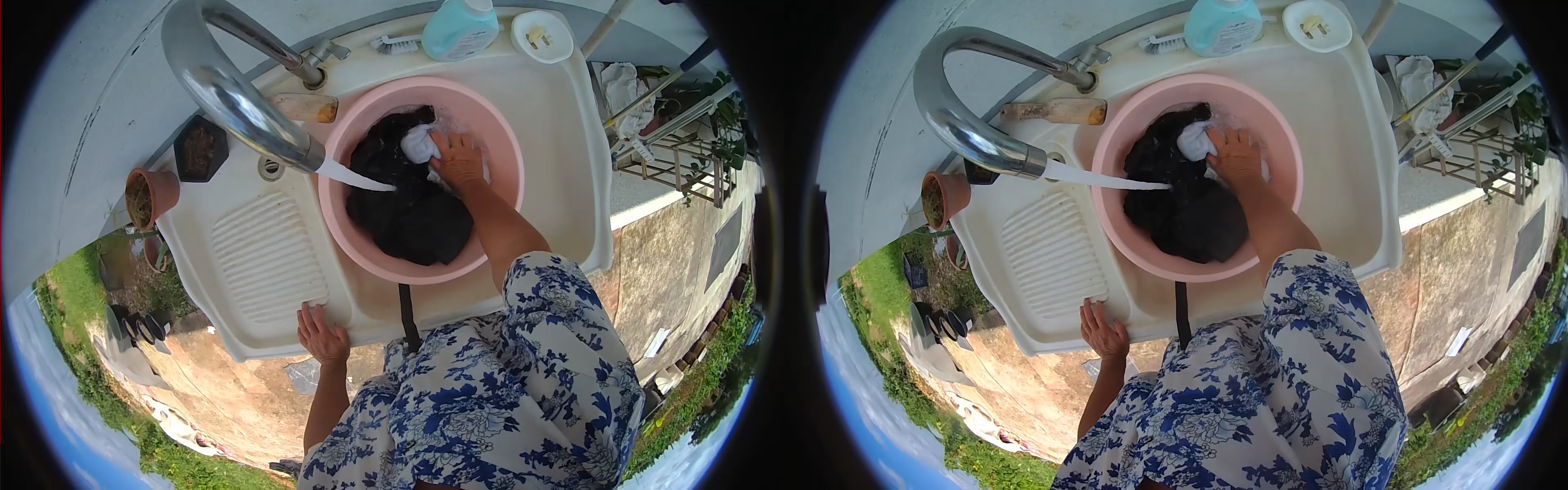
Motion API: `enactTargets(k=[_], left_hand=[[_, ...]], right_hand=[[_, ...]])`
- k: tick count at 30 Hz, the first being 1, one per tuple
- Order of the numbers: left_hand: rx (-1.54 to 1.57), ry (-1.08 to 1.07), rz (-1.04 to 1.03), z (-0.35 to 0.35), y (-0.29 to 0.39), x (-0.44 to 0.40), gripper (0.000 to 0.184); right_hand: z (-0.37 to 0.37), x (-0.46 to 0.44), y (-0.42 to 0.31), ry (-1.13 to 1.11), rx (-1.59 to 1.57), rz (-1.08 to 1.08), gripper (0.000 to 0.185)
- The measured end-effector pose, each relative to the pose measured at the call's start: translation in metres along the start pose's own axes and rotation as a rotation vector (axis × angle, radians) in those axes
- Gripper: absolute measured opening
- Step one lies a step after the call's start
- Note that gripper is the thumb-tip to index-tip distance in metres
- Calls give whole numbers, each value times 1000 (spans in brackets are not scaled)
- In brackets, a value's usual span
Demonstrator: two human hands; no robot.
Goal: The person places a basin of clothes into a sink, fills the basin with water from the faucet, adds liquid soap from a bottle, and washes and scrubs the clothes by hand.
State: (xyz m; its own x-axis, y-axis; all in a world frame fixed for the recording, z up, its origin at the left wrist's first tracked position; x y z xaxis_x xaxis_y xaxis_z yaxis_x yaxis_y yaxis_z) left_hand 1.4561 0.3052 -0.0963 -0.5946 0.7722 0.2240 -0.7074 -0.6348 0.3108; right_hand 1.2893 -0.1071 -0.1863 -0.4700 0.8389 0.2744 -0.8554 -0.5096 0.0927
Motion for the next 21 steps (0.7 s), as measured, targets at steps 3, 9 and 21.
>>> enactTargets(k=[3,9,21], left_hand=[[23,1,19,-1,-2,2,59],[28,30,1,-1,0,6,59],[50,14,45,2,6,1,59]], right_hand=[[-6,-38,20,-214,-208,-82,46],[-13,-29,17,-252,-842,-371,58],[29,84,-37,22,-247,496,51]])
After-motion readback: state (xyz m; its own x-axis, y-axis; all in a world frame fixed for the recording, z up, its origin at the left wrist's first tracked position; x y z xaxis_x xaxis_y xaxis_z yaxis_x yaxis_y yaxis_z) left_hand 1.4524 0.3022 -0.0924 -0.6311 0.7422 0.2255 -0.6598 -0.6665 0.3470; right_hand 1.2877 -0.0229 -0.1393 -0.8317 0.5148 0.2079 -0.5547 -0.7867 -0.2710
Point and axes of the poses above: each hand's wrist, its own x-axis away from the middle knuckle, its own z-axis out of the back of the hand, y = z × x, the point moved 1 cm from there along -x, towards the middle knuckle, and after that the axes turned 14 degrees about x, right-handed, at the moved point
